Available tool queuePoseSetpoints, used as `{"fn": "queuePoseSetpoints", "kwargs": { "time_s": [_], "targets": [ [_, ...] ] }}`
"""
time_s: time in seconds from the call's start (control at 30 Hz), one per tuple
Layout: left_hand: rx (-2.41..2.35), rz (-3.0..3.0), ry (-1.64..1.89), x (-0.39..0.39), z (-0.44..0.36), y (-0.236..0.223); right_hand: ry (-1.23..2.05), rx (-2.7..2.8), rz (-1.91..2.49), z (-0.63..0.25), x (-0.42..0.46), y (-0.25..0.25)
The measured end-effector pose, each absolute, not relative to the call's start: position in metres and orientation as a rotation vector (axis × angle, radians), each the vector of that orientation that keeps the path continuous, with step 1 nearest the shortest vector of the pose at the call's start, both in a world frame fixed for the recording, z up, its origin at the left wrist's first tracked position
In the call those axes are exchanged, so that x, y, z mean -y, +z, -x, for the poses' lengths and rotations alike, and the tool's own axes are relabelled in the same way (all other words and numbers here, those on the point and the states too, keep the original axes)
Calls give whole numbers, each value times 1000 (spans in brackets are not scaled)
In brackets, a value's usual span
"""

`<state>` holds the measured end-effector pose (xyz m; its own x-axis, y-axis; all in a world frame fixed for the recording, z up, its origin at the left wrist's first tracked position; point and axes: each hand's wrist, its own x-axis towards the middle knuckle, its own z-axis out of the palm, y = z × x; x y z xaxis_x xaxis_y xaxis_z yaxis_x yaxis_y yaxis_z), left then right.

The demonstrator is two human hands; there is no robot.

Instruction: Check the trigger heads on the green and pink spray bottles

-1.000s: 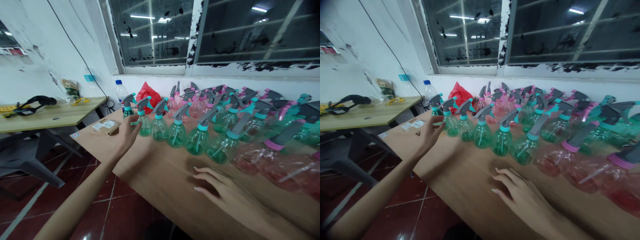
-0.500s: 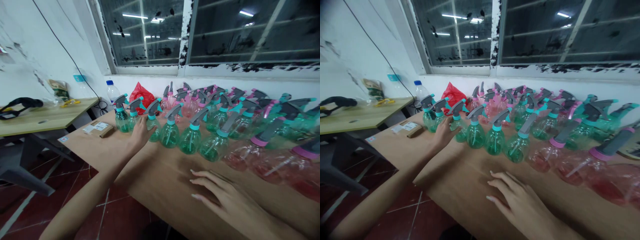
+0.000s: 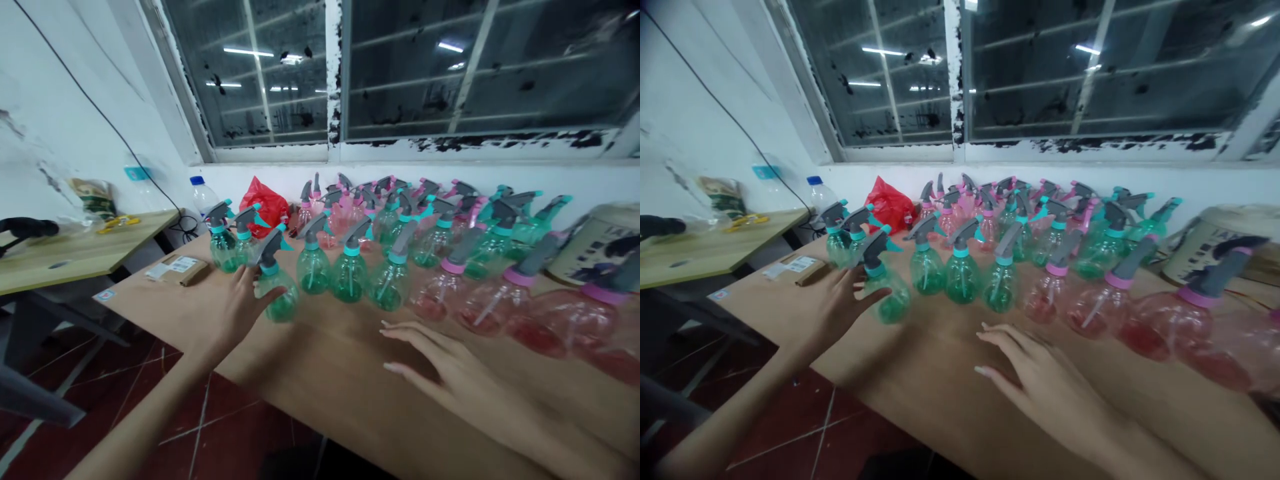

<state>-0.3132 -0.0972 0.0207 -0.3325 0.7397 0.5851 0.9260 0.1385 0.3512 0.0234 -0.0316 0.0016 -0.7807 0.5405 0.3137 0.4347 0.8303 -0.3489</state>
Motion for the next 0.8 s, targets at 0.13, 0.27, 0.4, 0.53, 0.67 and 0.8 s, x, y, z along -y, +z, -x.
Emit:
{"fn": "queuePoseSetpoints", "kwargs": {
  "time_s": [0.13, 0.27, 0.4, 0.53, 0.67, 0.8],
  "targets": [
    [2070, 1791, -998, 114, 261, 14, 440, 2589, 864, -45, 29, 1],
    [1828, 2082, -914, 112, 195, 17, 569, 2543, 965, -61, 27, -10],
    [1776, 2267, -934, 95, 138, 20, 654, 2453, 989, -77, 23, -19],
    [1823, 2384, -917, 82, 102, 18, 757, 2380, 957, -90, 23, -23],
    [1832, 2436, -915, 75, 84, 21, 848, 2270, 944, -95, 23, -31],
    [1777, 2612, -1021, 68, 79, 33, 870, 2230, 987, -96, 22, -39]
  ]
}}
